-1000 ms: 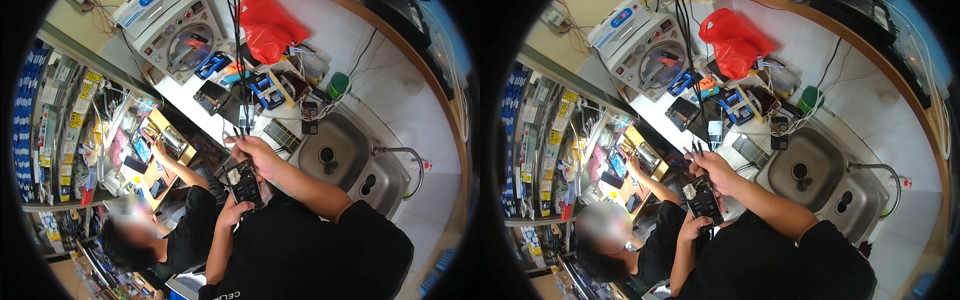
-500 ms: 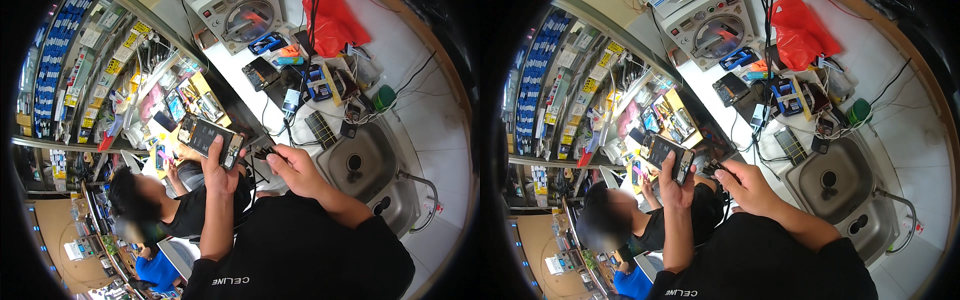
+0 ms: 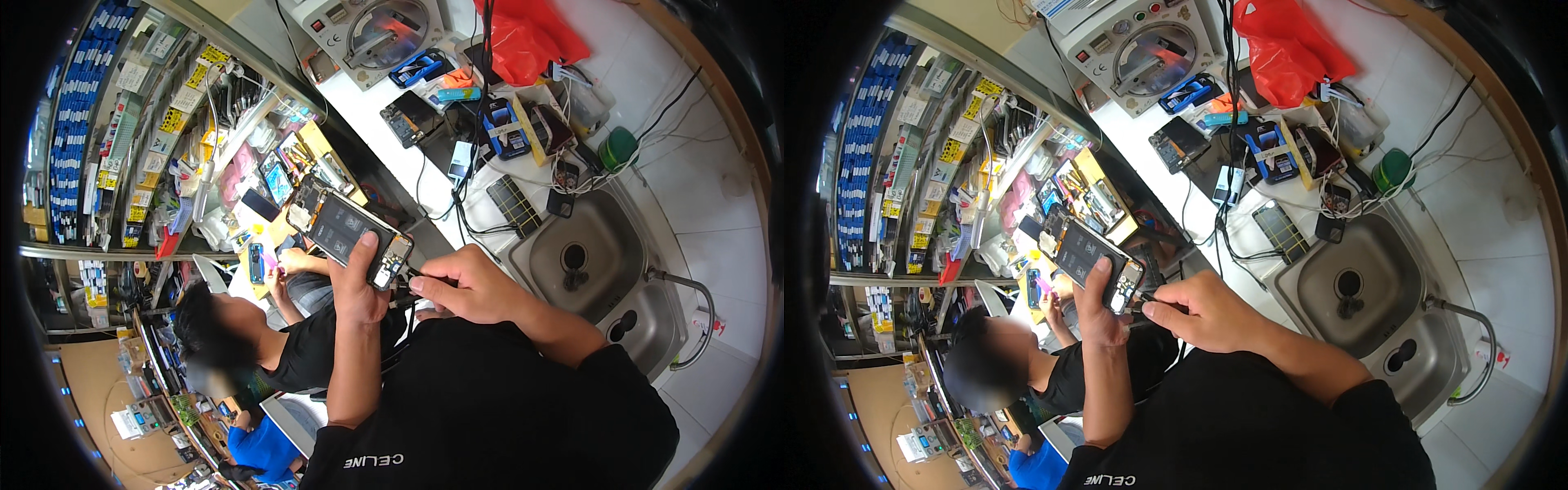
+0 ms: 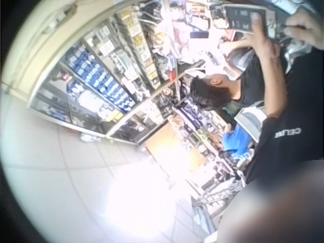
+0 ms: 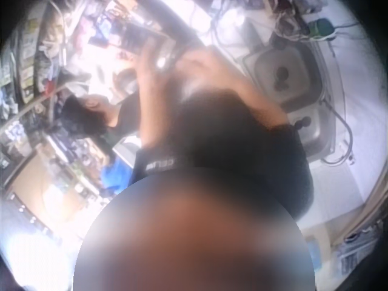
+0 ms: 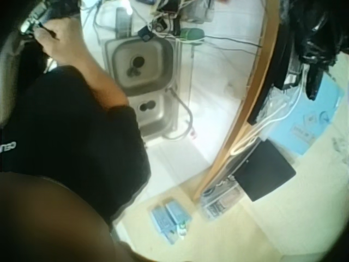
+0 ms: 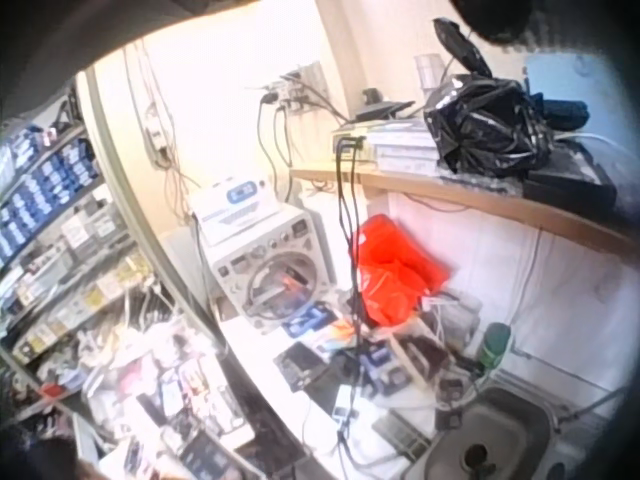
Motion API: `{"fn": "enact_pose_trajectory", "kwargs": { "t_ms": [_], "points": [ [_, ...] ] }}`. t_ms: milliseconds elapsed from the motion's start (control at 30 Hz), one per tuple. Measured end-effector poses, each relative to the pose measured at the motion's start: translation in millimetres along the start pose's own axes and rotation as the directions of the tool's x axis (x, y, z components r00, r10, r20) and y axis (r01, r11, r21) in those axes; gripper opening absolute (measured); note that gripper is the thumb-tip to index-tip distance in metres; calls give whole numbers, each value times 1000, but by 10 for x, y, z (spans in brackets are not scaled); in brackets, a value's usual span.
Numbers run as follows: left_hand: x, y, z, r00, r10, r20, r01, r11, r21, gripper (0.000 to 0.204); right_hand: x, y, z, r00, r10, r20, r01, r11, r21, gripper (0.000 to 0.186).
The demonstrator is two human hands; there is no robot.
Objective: The person handles a disassembled smartphone, connects a charging cable, and tests the device. They then move to a workbench, remove the back cover of another phone, and use a screwdriver to remove screws from the internal frame.
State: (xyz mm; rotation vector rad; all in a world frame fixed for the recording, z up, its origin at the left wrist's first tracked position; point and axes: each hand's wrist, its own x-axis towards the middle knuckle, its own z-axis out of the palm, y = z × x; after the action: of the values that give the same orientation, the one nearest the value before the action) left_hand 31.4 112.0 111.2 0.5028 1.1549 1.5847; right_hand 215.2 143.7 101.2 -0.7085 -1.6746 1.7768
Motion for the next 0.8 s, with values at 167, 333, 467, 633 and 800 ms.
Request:
{"fn": "enact_pose_trajectory", "kwargs": {
  "t_ms": [167, 333, 467, 633, 800],
  "points": [
    [26, 10, -9, 996, 83, 45, -87, 992, 89, 46, 6, 15, -34, 998, 1, 57, -2, 1000, 10, 37],
    [6, -15, -21, 994, 70, 88, -77, 994, 78, 44, 4, 19, -15, 996, 31, 84, -38, 996, 82, 36],
    [5, -21, -30, 996, 74, 58, -77, 996, 44, 42, -1, 3, -32, 993, 50, 102, -57, 996, 66, 37],
    [-19, 0, -25, 994, 79, 79, -86, 993, 82, 42, 26, -32, -73, 984, 108, 144, -114, 993, 35, 36],
    [-97, -34, -12, 999, 35, 40, -40, 991, 127, 39, -34, -4, -32, 988, 91, 123, -101, 992, 81, 36]
  ]
}}
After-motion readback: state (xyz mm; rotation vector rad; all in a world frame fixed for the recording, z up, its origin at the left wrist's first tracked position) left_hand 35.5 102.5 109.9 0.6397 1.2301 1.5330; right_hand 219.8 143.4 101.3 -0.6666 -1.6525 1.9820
